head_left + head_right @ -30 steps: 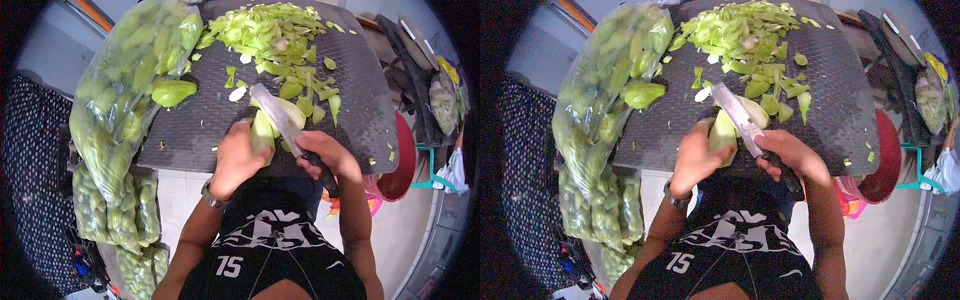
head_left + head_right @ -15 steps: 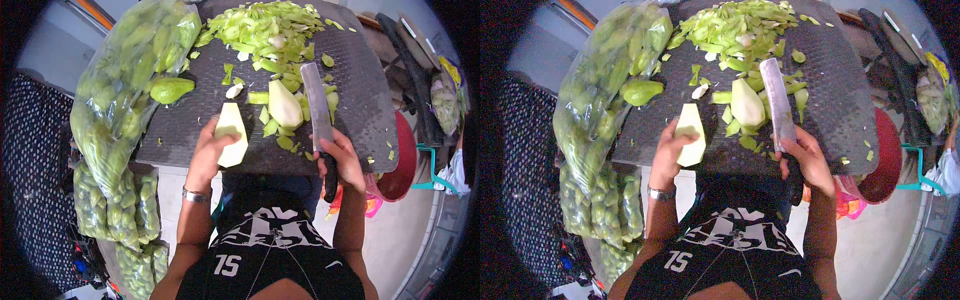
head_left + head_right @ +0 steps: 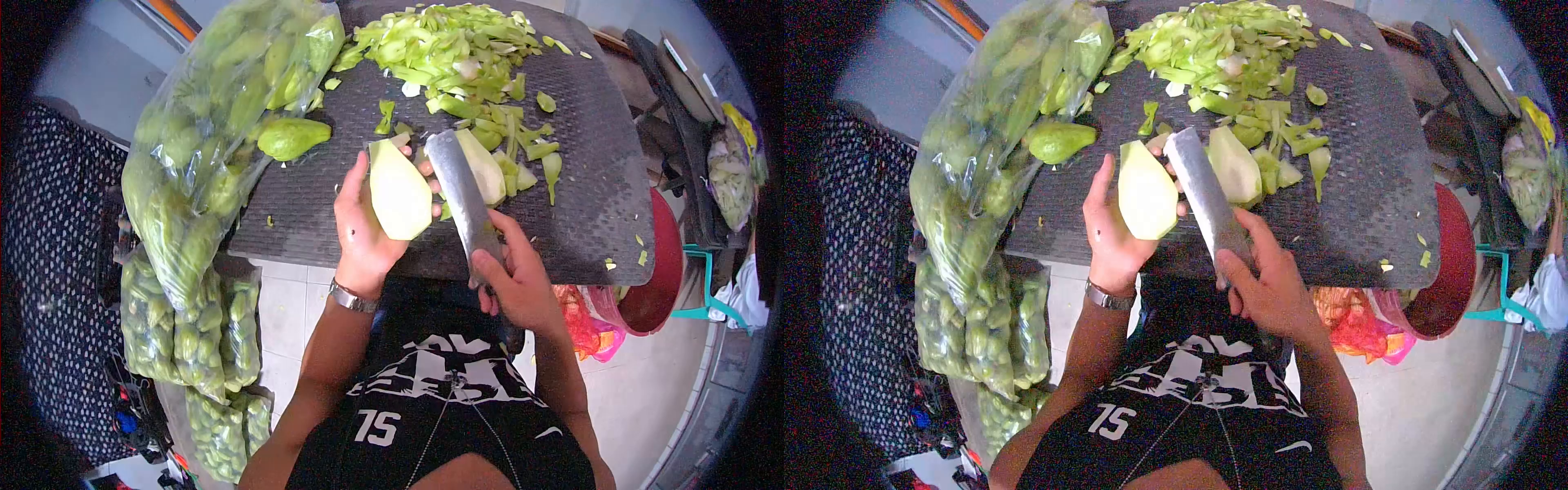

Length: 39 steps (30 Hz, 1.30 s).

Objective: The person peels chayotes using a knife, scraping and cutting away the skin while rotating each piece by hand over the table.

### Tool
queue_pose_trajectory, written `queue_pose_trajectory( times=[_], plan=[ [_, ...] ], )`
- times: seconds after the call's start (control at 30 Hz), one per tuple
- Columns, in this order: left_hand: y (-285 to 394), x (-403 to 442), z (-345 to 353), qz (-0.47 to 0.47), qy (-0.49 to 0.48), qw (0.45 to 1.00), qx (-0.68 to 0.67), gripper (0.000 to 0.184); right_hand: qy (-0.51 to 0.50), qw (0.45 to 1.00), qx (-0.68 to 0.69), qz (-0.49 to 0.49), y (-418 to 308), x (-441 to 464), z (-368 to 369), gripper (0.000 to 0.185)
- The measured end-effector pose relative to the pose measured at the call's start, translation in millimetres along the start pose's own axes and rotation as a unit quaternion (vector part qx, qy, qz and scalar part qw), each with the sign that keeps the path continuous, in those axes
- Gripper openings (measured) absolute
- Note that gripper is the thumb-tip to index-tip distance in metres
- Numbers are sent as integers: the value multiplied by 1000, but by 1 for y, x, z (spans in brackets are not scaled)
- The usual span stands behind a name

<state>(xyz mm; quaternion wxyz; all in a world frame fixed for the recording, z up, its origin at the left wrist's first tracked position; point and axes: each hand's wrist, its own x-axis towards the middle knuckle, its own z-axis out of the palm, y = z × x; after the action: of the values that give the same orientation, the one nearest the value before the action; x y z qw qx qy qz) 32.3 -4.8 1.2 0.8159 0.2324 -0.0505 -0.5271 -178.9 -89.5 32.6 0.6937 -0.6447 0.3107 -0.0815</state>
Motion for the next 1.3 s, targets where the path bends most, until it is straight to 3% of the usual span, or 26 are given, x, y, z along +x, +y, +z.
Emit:
queue_pose_trajectory(
  times=[0.07, 0.17, 0.27, 0.57, 0.67, 0.87, 1.07, 1.17, 1.3],
  plan=[
    [-3, 1, 6, 18, 44, 999, 12, 56, 10, 997, -72, -20, -2, -6, 6, 67],
    [-6, 9, 8, 81, 96, 992, 15, 57, -8, 991, -133, 9, -8, -20, 8, 67],
    [-2, 12, 2, 93, 52, 990, 95, 60, -6, 979, -199, -42, 1, -25, 8, 67],
    [-6, 8, 14, 88, 52, 989, 111, 60, 0, 981, -193, -29, 7, -27, 12, 65],
    [-7, 5, 16, 62, 38, 992, 105, 60, -17, 991, -136, 9, 5, -25, 9, 65],
    [-7, 8, 15, 12, 8, 998, 65, 60, -24, 991, -130, -14, 13, -30, 4, 69],
    [-18, 6, 21, 64, 77, 984, 149, 64, -90, 992, 61, 65, 26, -25, -2, 73],
    [-22, 7, 20, 61, 68, 989, 120, 67, -146, 983, 89, 66, 35, -26, 4, 73],
    [-24, 7, 11, 20, 34, 999, 25, 69, -130, 980, 138, 59, 34, -25, 4, 71]
  ],
)
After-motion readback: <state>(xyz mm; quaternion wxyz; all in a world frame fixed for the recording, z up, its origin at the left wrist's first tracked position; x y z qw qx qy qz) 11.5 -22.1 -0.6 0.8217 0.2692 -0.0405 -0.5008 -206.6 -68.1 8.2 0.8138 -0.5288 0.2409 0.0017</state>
